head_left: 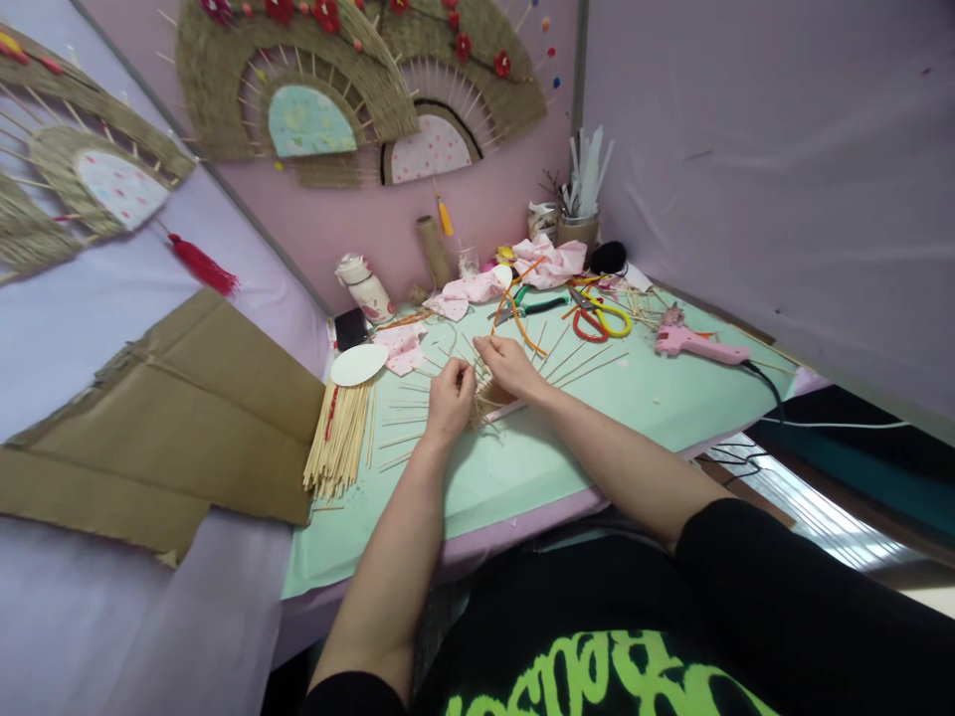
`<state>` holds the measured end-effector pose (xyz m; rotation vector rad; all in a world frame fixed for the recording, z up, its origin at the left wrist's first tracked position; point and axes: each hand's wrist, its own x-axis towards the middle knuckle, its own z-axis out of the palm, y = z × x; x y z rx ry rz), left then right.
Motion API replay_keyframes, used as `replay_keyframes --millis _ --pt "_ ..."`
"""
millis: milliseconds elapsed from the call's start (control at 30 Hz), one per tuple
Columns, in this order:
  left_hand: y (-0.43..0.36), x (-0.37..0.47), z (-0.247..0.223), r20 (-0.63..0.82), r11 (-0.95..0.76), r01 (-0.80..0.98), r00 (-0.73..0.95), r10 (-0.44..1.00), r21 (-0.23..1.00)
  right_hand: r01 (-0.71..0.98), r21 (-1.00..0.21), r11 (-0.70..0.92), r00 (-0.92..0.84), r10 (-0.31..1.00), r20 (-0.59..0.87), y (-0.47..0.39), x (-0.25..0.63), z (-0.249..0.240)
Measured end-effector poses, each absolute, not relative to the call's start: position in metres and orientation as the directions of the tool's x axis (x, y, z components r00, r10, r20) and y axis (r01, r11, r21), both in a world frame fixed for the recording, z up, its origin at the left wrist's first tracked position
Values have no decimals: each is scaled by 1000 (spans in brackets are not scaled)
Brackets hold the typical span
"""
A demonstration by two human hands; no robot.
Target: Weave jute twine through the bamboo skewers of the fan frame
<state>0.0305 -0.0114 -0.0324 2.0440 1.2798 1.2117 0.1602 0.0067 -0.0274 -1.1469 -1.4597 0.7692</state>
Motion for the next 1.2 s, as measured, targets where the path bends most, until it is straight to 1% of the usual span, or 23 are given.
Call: replay_keyframes --millis 100,300,500,700,867,1033,1200 --pt "-10 30 -33 407 -436 429 165 899 791 223 -908 354 17 930 367 9 161 -28" --pt "-5 28 -34 355 -380 369 136 925 848 190 -922 338 -21 940 341 12 163 -26" --pt "-7 26 -29 352 -360 339 86 932 869 178 -929 323 -44 946 320 11 163 -25" --pt "-9 26 -27 338 -334 338 48 940 880 116 -946 302 -56 953 298 10 164 -23" --pt "-10 26 -25 338 -326 303 12 941 896 63 -951 303 -80 951 298 9 163 -23" --pt "-11 26 -24 332 -314 307 -6 943 898 114 -942 316 -69 948 310 9 163 -25" --pt "-11 25 -25 331 -303 361 -18 943 882 157 -930 332 -74 943 325 11 163 -28"
